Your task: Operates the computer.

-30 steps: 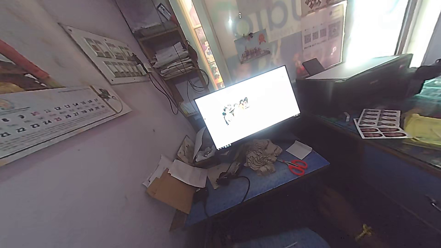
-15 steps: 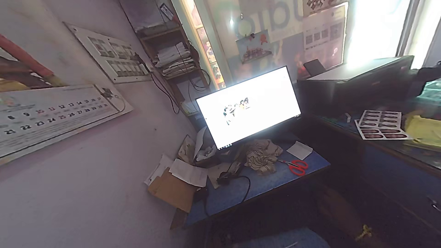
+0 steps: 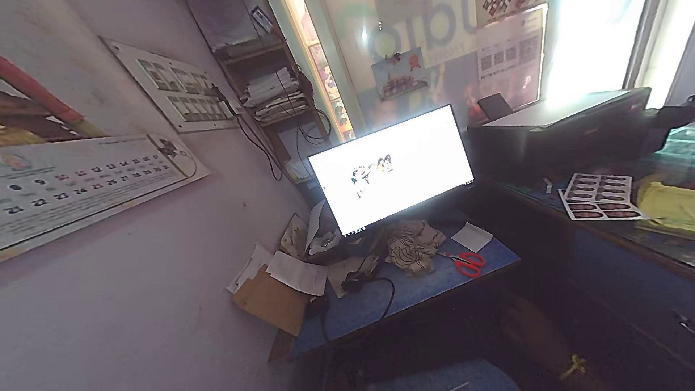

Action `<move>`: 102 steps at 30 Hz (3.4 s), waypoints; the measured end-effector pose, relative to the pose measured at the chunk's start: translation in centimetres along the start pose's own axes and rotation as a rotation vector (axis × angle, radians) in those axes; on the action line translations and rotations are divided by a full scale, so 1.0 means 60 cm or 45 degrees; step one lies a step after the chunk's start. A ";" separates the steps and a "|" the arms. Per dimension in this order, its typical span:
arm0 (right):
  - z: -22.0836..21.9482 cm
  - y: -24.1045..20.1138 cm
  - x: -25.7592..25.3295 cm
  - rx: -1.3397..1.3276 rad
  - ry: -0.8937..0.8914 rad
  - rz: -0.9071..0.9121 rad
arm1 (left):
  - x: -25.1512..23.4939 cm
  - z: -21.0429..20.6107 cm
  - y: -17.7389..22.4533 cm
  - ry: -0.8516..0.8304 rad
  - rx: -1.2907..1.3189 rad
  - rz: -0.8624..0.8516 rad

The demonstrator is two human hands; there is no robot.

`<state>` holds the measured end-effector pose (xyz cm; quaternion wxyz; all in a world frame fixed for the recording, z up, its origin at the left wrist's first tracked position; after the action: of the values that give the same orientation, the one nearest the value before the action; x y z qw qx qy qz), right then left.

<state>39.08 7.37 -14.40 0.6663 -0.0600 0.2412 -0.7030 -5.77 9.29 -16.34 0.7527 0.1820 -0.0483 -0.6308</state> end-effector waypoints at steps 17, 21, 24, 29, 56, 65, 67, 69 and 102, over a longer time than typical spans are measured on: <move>0.002 -0.006 0.003 0.001 0.042 0.008 | 0.008 0.013 0.010 -0.050 -0.009 0.028; -0.001 -0.002 0.003 0.021 0.005 -0.027 | 0.005 0.001 0.001 0.003 0.003 -0.003; -0.001 -0.001 0.003 0.018 0.014 -0.013 | 0.006 0.003 0.002 -0.004 -0.002 -0.001; -0.002 0.000 0.001 0.051 0.016 -0.020 | 0.004 0.007 0.004 -0.016 -0.002 0.001; 0.002 -0.005 0.002 0.030 0.130 0.000 | -0.005 -0.005 -0.007 0.174 -0.004 -0.010; 0.003 -0.006 0.001 0.033 0.084 -0.029 | -0.006 -0.013 -0.013 0.166 -0.110 -0.130; 0.001 -0.006 0.002 0.031 0.073 -0.041 | 0.000 -0.007 -0.007 0.177 -0.110 -0.157; 0.001 -0.005 0.003 0.029 0.060 -0.047 | 0.004 -0.003 -0.003 0.193 -0.098 -0.175; -0.009 -0.025 -0.003 0.196 0.068 0.096 | -0.007 0.004 -0.019 0.056 -0.005 -0.230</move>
<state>37.48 7.67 -14.22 0.6882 0.0194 0.2064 -0.6953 -7.02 9.50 -16.45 0.6939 0.1981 -0.0137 -0.6922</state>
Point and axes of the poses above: each hand's wrist, its own x-axis away from the middle knuckle, its own z-axis out of the back of the hand, y = z × x, the point moved 1 cm from there along -x, towards the middle knuckle, and after that the axes turned 1 degree about -x, right-handed, at the moved point
